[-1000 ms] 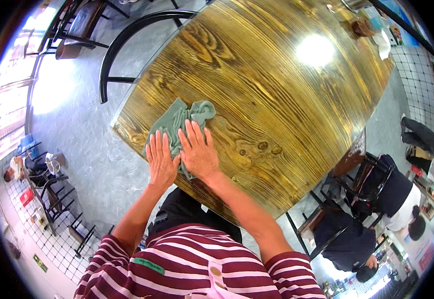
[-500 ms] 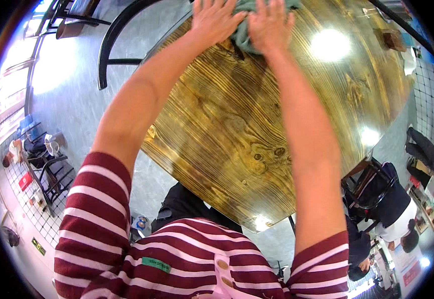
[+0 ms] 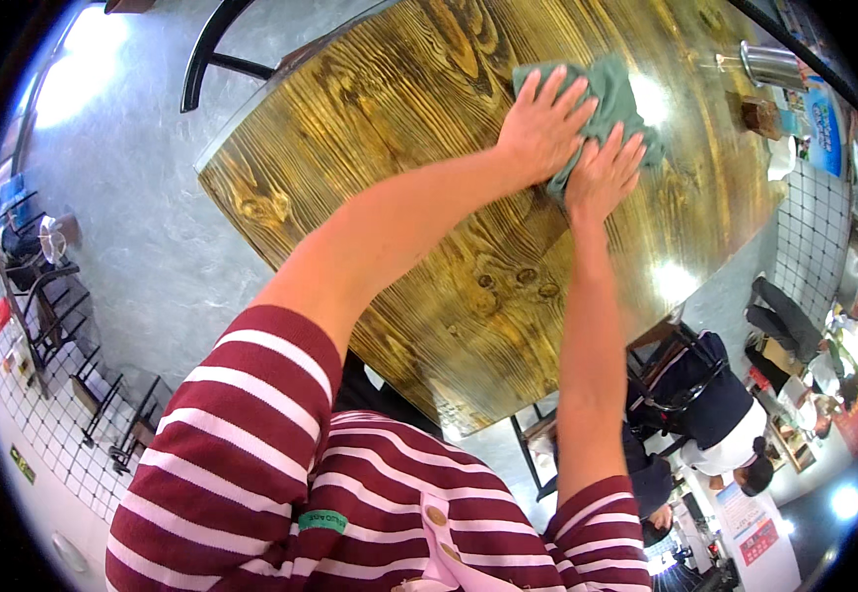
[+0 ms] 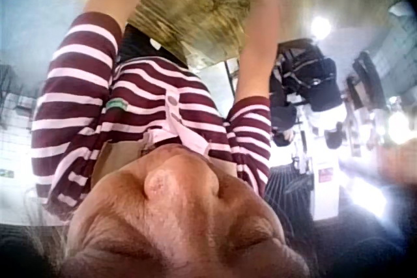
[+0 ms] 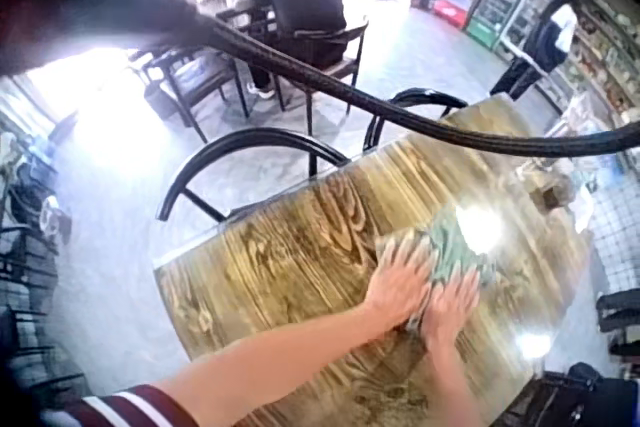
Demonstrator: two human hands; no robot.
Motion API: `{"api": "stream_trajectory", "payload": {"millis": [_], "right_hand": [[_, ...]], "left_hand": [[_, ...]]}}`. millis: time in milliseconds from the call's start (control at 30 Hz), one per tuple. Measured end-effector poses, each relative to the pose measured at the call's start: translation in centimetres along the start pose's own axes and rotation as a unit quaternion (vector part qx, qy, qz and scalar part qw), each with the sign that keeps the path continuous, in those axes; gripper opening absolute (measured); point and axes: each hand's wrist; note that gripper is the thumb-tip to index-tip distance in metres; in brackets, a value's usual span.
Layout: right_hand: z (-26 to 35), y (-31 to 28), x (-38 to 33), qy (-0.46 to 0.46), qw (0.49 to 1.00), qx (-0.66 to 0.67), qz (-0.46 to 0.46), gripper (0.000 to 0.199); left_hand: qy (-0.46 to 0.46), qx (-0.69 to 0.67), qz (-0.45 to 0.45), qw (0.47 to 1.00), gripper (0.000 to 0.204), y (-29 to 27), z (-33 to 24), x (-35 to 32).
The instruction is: The person wrings out a green cloth in a white bucket of soapy water, walks to a wooden table in a dining area, and wipes the table surface, moving items aside to reach the entire surface.
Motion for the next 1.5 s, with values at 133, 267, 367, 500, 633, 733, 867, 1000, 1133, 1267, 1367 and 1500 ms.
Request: {"api": "stream_trajectory", "payload": {"millis": [133,267,367,500,633,733,867,1000,1133,1267,1367,1500], "right_hand": [[-1.0,-0.2,-9.3,-0.002,1.0,-0.014,0.003,0.055],[-0.3,-0.4,-18.6,-0.023,0.999,-0.02,0.03,0.058],[2.0,-1.1,-25.1,-0.051,0.996,0.002,0.072,0.064],[4.9,-0.9,-31.5,-0.135,0.976,0.063,0.156,0.064],[4.6,-1.1,-34.6,-0.187,0.967,0.107,0.138,0.059],[2.2,-0.7,-35.3,-0.173,0.975,0.102,0.099,0.058],[-4.0,-1.3,-36.3,-0.048,0.996,0.067,0.042,0.056],[-10.3,-2.5,-36.1,0.021,0.998,0.06,0.004,0.056],[-12.0,-3.2,-36.8,0.071,0.995,0.07,-0.022,0.055],[-9.4,-2.1,-42.0,0.064,0.994,0.087,0.005,0.059],[-7.4,-2.1,-47.4,0.019,0.992,0.115,0.053,0.06],[-7.6,-2.9,-48.2,-0.005,0.99,0.116,0.083,0.061]], "left_hand": [[0.031,-0.045,0.05,0.997,0.06,-0.7,-3.0,-8.0],[0.044,-0.066,0.102,0.992,0.066,-1.6,-4.2,-17.0],[0.001,-0.099,0.156,0.983,0.069,-2.7,-4.3,-24.1],[-0.087,-0.09,0.208,0.97,0.073,-3.5,-3.6,-33.4],[-0.086,-0.071,0.233,0.966,0.077,-3.1,-4.2,-37.0],[-0.089,-0.056,0.265,0.959,0.077,-2.4,-6.4,-35.1],[0.009,-0.036,0.219,0.975,0.077,0.5,-12.3,-31.8],[0.073,-0.036,0.136,0.987,0.072,3.4,-18.3,-28.8],[0.09,-0.035,0.129,0.987,0.07,3.6,-21.4,-29.2],[0.087,-0.002,0.197,0.977,0.068,2.0,-20.3,-34.8],[0.079,-0.001,0.263,0.962,0.074,0.6,-18.9,-41.0],[0.076,-0.022,0.281,0.956,0.073,1.2,-19.0,-42.8]]}}
Point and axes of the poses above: each hand's wrist, its own x-axis towards the middle knuckle, its own y-axis out of the palm, z = x × y, and after that the axes turned 12 degrees about z, right-handed
